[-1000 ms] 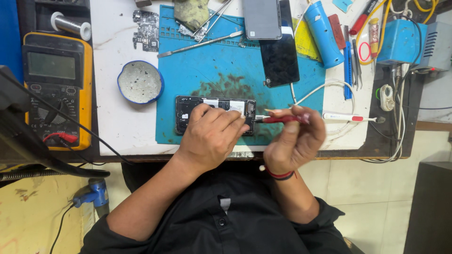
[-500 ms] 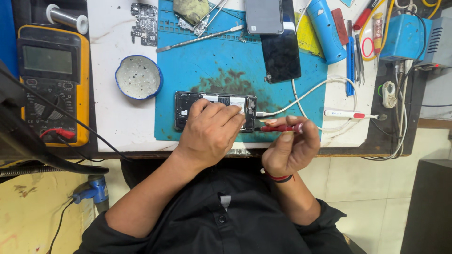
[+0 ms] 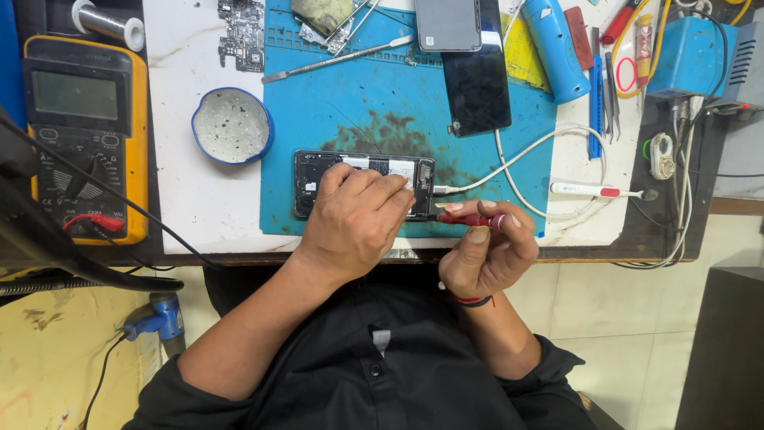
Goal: The person uses a soldering iron and tweezers to work on a small circuit board, then places it aside and uses a screwdriver to remove screws from a disassembled smartphone. They continue to manipulate internal components of the phone with the screwdriver.
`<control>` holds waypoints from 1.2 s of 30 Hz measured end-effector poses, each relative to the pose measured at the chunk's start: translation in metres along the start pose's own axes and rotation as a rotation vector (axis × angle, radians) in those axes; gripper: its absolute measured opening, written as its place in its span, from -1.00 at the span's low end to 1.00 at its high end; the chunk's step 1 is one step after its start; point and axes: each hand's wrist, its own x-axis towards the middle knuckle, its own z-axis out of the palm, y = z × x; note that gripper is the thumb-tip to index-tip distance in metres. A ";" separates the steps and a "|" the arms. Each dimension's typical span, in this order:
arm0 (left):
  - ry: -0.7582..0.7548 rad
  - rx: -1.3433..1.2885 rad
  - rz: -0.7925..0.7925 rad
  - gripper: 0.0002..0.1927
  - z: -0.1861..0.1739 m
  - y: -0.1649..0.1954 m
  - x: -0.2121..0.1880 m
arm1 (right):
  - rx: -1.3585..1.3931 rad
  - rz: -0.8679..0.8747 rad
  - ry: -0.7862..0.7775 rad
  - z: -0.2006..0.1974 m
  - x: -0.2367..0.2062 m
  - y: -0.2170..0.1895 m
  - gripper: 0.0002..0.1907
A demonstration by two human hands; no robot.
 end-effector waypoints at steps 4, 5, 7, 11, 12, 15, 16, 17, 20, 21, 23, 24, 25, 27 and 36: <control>-0.007 0.005 -0.003 -0.87 0.000 0.000 0.000 | -0.188 -0.127 -0.119 -0.004 0.004 -0.004 -0.60; -0.006 0.006 -0.003 -0.86 0.000 0.000 0.000 | -0.240 -0.191 -0.130 -0.004 0.006 -0.005 -0.59; -0.010 0.005 0.000 -0.85 0.000 0.000 0.000 | -0.243 -0.194 -0.152 -0.005 0.008 -0.007 -0.62; -0.012 0.006 -0.007 -0.87 0.000 0.001 -0.001 | -0.047 0.010 -0.144 0.002 0.008 -0.011 -0.74; -0.013 0.004 -0.005 -0.87 0.000 0.000 -0.001 | 0.003 0.050 -0.125 0.004 0.008 -0.011 -0.76; -0.007 0.002 0.000 -0.86 0.000 0.000 0.000 | -0.163 -0.108 -0.136 0.006 0.011 -0.008 -0.73; -0.005 0.000 -0.001 -0.86 0.000 0.000 0.000 | -0.059 -0.025 -0.104 0.007 0.011 -0.009 -0.75; -0.005 -0.002 -0.002 -0.86 0.000 0.000 0.000 | 0.045 0.059 -0.072 0.009 0.010 -0.009 -0.76; -0.003 0.006 0.001 -0.86 0.000 0.000 0.000 | -0.075 0.004 -0.110 0.008 0.009 -0.009 -0.75; -0.003 0.007 0.002 -0.86 0.000 0.000 0.000 | -0.184 -0.067 -0.148 0.008 0.009 -0.009 -0.73; -0.005 0.007 0.002 -0.86 0.000 0.000 0.000 | 0.010 0.017 -0.069 0.009 0.006 -0.008 -0.77; -0.007 0.005 0.001 -0.86 -0.001 0.000 0.000 | 0.109 0.062 -0.030 0.010 0.005 -0.008 -0.78; -0.008 0.003 0.000 -0.86 -0.001 0.000 0.000 | 0.016 0.079 -0.056 0.009 0.005 -0.007 -0.76; -0.012 0.004 -0.003 -0.87 -0.001 0.001 -0.001 | -0.170 0.114 -0.103 0.008 0.004 -0.008 -0.67; -0.010 0.000 0.002 -0.86 0.000 0.000 0.000 | -0.102 0.034 -0.129 0.008 0.006 -0.008 -0.71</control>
